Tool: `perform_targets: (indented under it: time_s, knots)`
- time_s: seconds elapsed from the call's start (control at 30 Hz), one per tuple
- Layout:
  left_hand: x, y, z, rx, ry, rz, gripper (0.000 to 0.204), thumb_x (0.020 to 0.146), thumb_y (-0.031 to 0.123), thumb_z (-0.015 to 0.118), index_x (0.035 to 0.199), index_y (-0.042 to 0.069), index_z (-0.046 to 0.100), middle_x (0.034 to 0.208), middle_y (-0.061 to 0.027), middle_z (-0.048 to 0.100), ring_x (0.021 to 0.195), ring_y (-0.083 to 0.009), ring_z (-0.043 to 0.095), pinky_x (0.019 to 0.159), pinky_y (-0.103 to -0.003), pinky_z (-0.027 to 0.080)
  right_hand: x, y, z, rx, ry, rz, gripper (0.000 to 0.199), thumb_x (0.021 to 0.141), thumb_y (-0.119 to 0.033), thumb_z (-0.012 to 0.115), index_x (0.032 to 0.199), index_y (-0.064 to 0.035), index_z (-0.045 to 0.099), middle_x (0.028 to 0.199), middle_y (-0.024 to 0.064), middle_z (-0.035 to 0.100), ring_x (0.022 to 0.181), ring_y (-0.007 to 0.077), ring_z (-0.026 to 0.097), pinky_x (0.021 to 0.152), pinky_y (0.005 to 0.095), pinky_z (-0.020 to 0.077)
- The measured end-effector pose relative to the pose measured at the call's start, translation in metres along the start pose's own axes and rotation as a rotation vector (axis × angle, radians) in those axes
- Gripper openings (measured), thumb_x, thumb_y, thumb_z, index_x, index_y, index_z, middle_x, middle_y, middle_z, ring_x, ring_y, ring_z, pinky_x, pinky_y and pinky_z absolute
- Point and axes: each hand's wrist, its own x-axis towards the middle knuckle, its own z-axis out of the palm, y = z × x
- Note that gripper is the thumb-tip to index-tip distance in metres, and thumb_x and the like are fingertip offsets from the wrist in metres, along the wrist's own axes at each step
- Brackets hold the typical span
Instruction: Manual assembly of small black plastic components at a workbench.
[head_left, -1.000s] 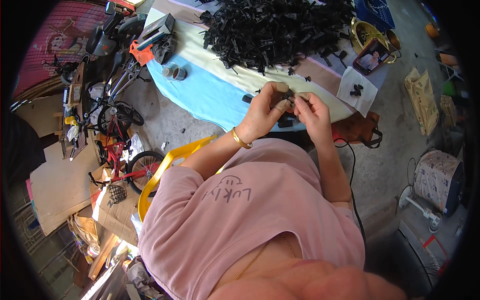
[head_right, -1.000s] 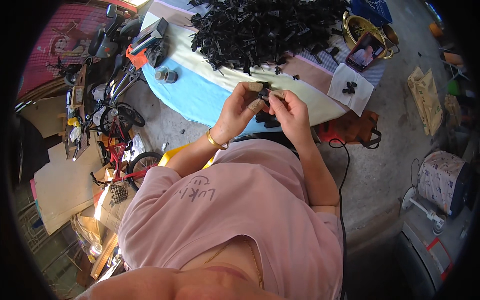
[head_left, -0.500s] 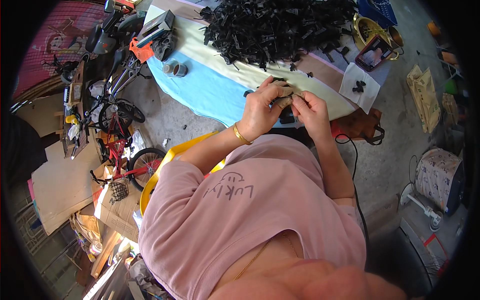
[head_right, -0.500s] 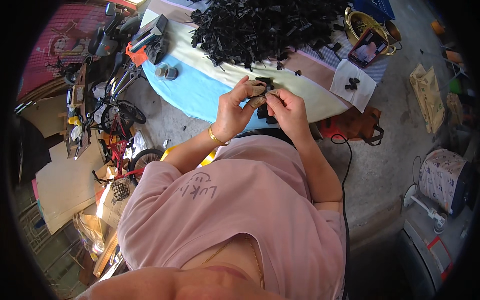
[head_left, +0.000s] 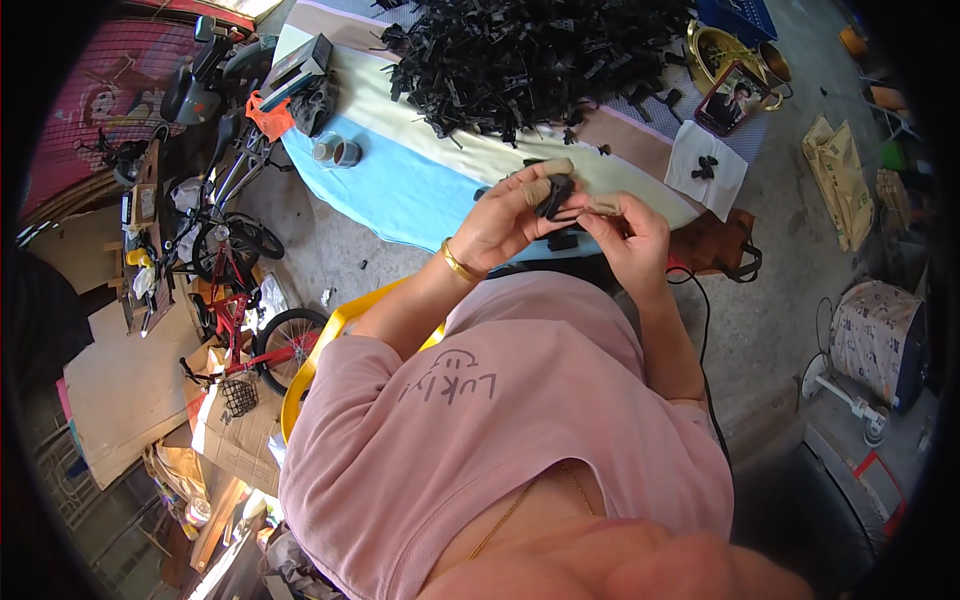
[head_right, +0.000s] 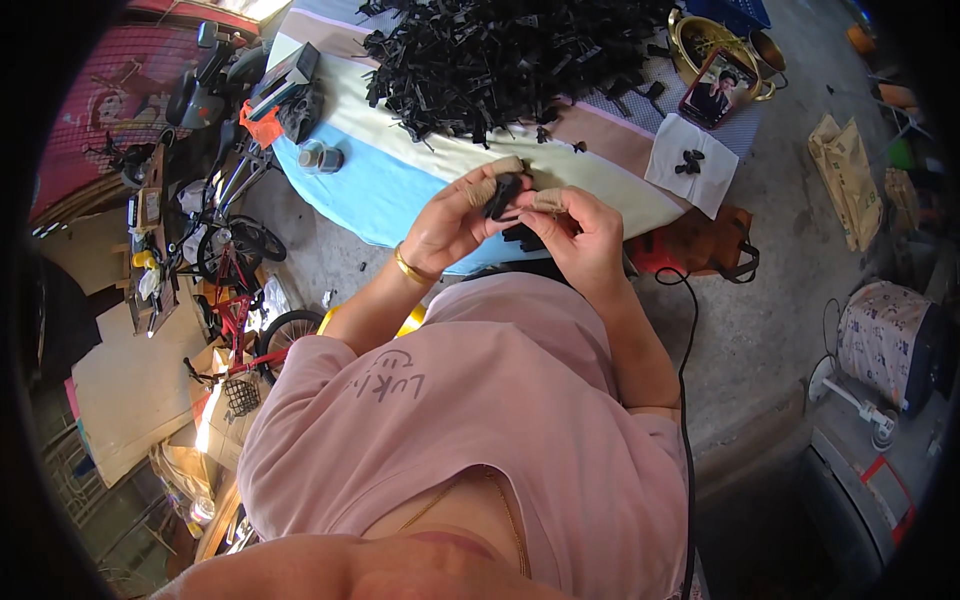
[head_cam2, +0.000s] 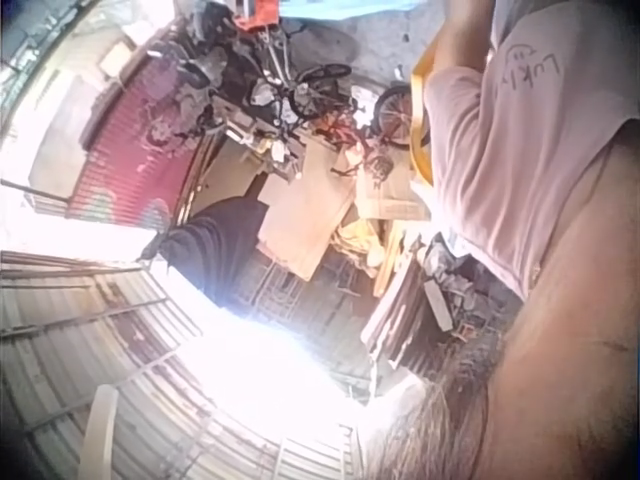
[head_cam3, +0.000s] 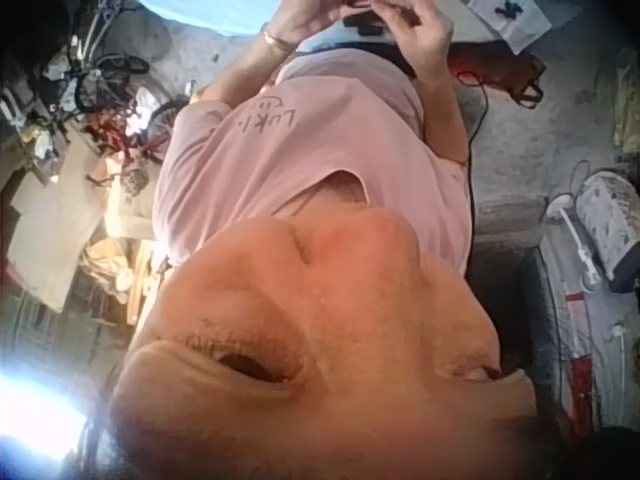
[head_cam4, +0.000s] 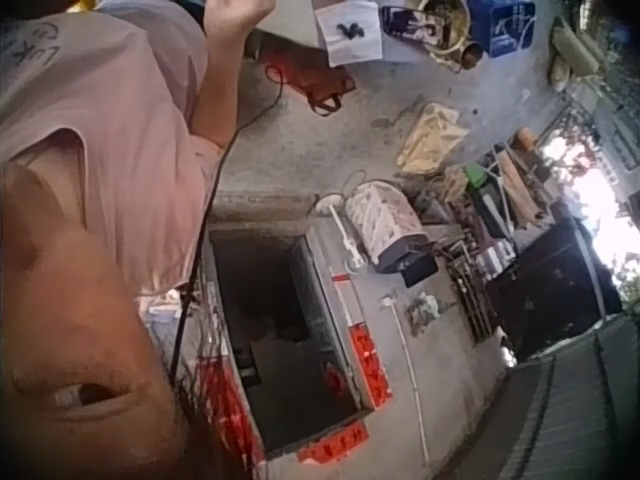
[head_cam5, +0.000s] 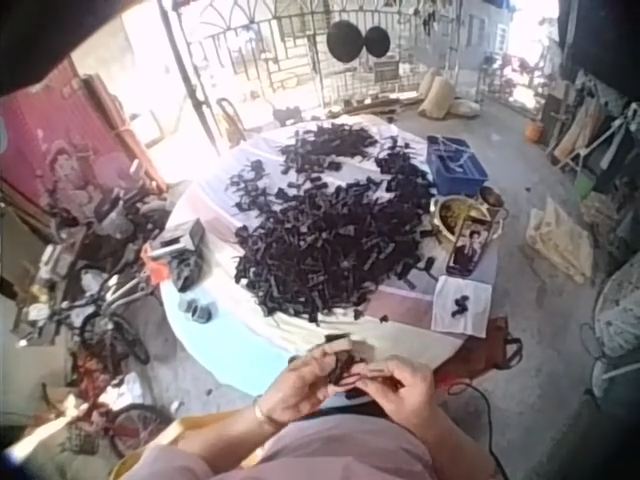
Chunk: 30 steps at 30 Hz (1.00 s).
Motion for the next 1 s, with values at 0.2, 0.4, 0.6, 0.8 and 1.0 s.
perform_targets:
  time_s: [0.2,0.4,0.6,0.8,1.0]
  knots:
    - [-0.008,-0.01,0.008,0.565,0.005,0.034,0.031,0.092,0.01,0.042,0.122,0.001,0.044,0.104,-0.0063,0.055,0.089,-0.0137,0.057,0.084,-0.029,0.046,0.0,-0.004,0.003,0.206,-0.034,0.11,0.011,0.078,-0.001,0.064,0.086,0.0022,0.057,0.075,0.002,0.059,0.063,0.0071,0.057,0.058,0.0195,0.0469]
    - [-0.007,-0.012,0.013,0.643,-0.049,0.162,0.044,0.081,-0.003,0.057,0.122,-0.002,0.041,0.103,-0.0059,0.055,0.091,-0.0117,0.055,0.081,-0.026,0.046,0.002,0.008,0.004,0.101,0.053,0.223,0.011,0.079,-0.005,0.064,0.083,0.0027,0.056,0.074,0.0044,0.06,0.063,0.0071,0.057,0.056,0.0192,0.0453]
    - [-0.004,-0.017,0.008,0.558,0.029,0.262,0.028,0.082,-0.003,0.056,0.106,0.0,0.044,0.103,-0.0071,0.055,0.093,-0.0118,0.055,0.083,-0.025,0.046,0.006,-0.002,-0.001,0.208,-0.1,0.422,0.015,0.086,-0.01,0.055,0.089,0.0037,0.06,0.066,-0.001,0.055,0.057,0.0034,0.046,0.052,0.0164,0.036]
    - [-0.006,-0.016,0.009,0.592,0.047,0.334,0.029,0.081,-0.006,0.056,0.106,0.0,0.042,0.105,-0.0082,0.055,0.096,-0.0121,0.054,0.085,-0.026,0.045,0.007,-0.003,0.003,0.181,-0.166,0.436,0.016,0.087,-0.012,0.053,0.086,0.0019,0.061,0.06,-0.0019,0.052,0.054,0.0025,0.043,0.049,0.0171,0.0328]
    - [-0.006,-0.025,-0.002,0.848,0.136,0.476,0.025,0.081,-0.005,0.056,0.103,0.0,0.046,0.108,-0.011,0.055,0.093,-0.0144,0.055,0.079,-0.026,0.048,0.007,0.003,0.013,0.255,-0.135,0.516,0.017,0.089,-0.014,0.051,0.079,-0.0022,0.058,0.06,-0.0037,0.049,0.049,0.0005,0.035,0.044,0.0166,0.0254]
